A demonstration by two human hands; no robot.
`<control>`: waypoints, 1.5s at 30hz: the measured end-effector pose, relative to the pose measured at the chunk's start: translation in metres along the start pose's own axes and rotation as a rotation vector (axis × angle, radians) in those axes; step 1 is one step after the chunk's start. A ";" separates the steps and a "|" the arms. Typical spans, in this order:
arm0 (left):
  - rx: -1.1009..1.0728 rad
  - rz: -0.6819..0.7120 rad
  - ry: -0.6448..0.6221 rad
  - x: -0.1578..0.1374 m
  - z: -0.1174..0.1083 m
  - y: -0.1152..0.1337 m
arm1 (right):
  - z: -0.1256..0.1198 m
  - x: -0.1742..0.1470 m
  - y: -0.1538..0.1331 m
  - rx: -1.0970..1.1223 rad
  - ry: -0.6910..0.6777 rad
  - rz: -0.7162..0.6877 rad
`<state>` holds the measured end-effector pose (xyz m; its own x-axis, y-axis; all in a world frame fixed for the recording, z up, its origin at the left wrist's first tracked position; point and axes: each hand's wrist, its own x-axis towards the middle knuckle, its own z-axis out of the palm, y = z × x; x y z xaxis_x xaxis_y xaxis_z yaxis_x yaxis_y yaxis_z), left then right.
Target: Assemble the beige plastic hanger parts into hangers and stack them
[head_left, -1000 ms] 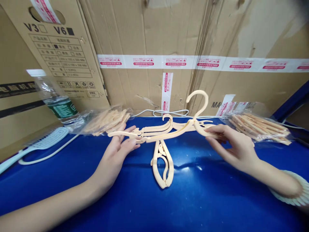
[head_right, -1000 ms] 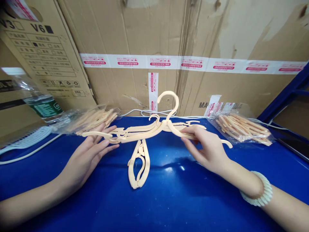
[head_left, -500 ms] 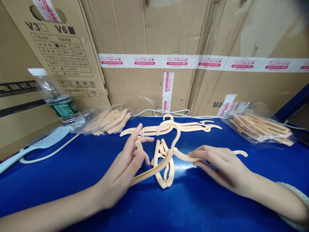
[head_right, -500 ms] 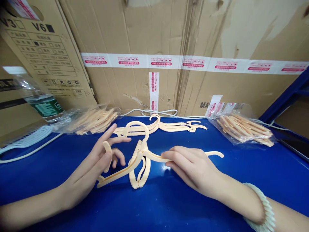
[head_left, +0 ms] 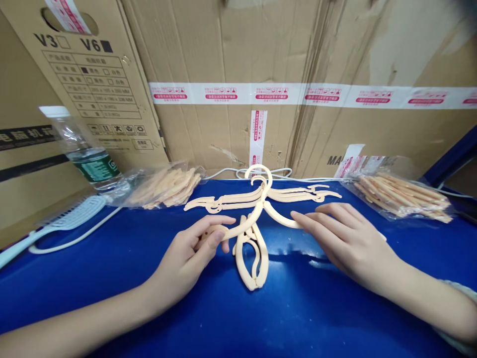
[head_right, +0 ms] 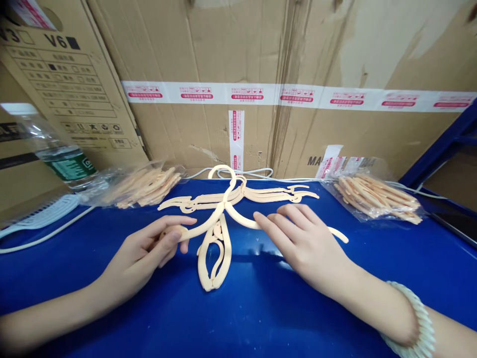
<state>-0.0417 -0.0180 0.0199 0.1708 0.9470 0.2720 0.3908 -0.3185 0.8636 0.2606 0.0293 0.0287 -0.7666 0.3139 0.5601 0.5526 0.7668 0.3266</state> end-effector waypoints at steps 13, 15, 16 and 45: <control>-0.161 -0.075 0.020 0.005 0.000 0.001 | -0.010 0.000 0.003 -0.423 0.071 0.046; -0.184 -0.091 0.019 0.007 0.000 0.001 | -0.008 -0.001 0.003 -0.406 0.061 0.045; -0.191 -0.097 0.018 0.007 0.000 0.001 | -0.006 -0.002 0.004 -0.389 0.059 0.057; -0.438 -0.257 0.119 0.013 -0.001 -0.002 | 0.003 0.011 0.007 1.464 0.267 1.075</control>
<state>-0.0412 -0.0055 0.0220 0.0051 0.9986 0.0525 -0.0125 -0.0525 0.9985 0.2552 0.0399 0.0350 -0.1684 0.9665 0.1935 -0.0958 0.1793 -0.9791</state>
